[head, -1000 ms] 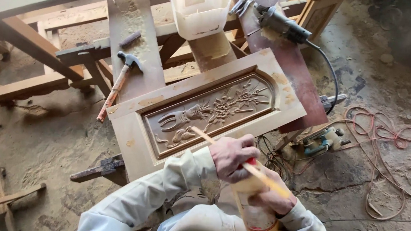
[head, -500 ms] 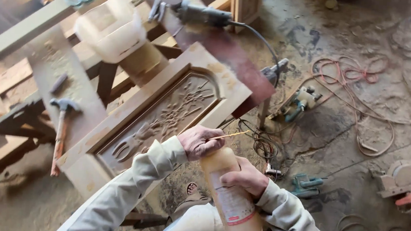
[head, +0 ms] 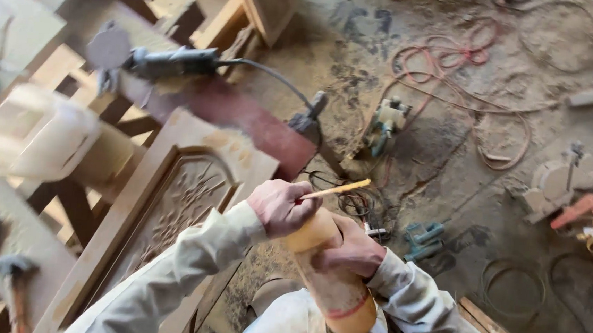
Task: Applying finish to a carved wooden panel using a small wooden stick as an applicator.
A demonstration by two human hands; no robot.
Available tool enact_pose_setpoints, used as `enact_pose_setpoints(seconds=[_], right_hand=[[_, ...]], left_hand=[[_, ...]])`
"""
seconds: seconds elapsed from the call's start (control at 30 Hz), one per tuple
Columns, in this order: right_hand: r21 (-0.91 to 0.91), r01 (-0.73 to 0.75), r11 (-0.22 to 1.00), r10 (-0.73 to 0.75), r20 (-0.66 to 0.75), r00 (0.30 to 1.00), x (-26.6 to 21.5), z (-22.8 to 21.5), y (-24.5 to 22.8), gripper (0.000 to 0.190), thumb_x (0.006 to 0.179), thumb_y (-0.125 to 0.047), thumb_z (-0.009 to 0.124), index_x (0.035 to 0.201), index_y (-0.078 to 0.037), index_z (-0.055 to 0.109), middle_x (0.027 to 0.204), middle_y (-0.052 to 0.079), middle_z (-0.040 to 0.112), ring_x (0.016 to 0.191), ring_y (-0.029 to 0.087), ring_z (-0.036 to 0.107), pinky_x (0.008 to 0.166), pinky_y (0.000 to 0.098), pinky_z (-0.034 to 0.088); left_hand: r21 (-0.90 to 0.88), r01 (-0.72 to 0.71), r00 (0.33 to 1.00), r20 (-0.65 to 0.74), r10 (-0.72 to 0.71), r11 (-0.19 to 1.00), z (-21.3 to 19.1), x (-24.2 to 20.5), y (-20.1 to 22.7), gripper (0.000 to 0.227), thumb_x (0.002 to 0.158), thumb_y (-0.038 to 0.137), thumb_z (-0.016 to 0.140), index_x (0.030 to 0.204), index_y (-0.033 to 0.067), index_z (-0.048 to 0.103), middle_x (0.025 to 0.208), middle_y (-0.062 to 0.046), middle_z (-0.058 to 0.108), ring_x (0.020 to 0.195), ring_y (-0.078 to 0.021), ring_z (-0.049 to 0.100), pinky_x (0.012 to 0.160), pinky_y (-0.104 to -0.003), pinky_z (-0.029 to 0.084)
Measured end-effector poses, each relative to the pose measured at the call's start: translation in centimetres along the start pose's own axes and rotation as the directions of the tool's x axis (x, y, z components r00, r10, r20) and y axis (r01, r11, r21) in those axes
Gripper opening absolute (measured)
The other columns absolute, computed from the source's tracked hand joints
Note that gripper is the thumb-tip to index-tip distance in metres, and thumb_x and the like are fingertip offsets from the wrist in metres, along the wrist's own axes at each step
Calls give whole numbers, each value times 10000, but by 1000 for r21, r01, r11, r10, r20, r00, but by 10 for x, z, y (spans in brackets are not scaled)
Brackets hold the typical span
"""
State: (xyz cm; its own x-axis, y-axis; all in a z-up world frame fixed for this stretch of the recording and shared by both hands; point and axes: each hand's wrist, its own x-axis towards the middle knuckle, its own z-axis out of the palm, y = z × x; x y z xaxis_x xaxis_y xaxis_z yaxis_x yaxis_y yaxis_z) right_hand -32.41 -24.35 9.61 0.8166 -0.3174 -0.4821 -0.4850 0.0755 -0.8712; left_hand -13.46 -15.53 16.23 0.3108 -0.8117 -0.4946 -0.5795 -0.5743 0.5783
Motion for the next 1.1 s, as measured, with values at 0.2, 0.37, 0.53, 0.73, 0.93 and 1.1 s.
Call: enact_pose_setpoints(seconds=[0.2,0.37,0.53,0.73,0.93,1.1], right_hand=[[693,49,719,-225,166,960,-27,-78,-17,571,631,-31,805,1169,58,637,918,205,774,801,279,769,627,442,650],[378,245,893,-225,-96,970,-50,-139,13,1067,684,-590,833,1543,-102,429,1265,222,708,1157,282,664,944,477,573],[310,436,845,-203,-568,798,-82,-119,47,936,682,-468,883,1447,-97,491,1253,150,633,1058,244,694,912,358,627],[635,542,550,135,-709,692,-54,-122,63,716,680,-328,853,1283,-32,605,1125,173,703,969,326,700,753,454,621],[-207,327,922,-320,-882,345,-53,-142,20,650,784,-454,756,1263,-33,632,1188,109,671,1031,209,650,887,310,548],[-695,258,671,-740,-648,179,-50,-164,-10,719,849,-462,709,1290,75,523,1198,238,588,1129,331,618,993,406,537]], left_hand=[[-311,-759,641,-201,741,572,-10,42,70,269,931,428,610,810,190,636,657,-74,559,628,-319,671,553,-330,543],[-309,-463,886,-129,446,831,5,135,49,268,972,445,515,950,244,692,670,-123,592,650,-305,620,662,-419,547],[-367,-451,890,-117,440,814,-9,162,84,498,1001,569,401,925,120,602,759,18,602,688,-131,577,637,-289,478],[-206,-526,829,91,551,825,-46,191,124,513,974,602,385,1012,143,612,779,-56,613,719,-246,578,715,-365,456],[-50,-485,865,121,488,873,-57,228,137,461,940,570,356,980,182,602,704,-93,592,654,-309,601,649,-427,449],[-87,-459,868,169,467,884,-50,253,126,517,967,587,297,872,136,531,728,-92,566,688,-302,566,663,-439,419]])
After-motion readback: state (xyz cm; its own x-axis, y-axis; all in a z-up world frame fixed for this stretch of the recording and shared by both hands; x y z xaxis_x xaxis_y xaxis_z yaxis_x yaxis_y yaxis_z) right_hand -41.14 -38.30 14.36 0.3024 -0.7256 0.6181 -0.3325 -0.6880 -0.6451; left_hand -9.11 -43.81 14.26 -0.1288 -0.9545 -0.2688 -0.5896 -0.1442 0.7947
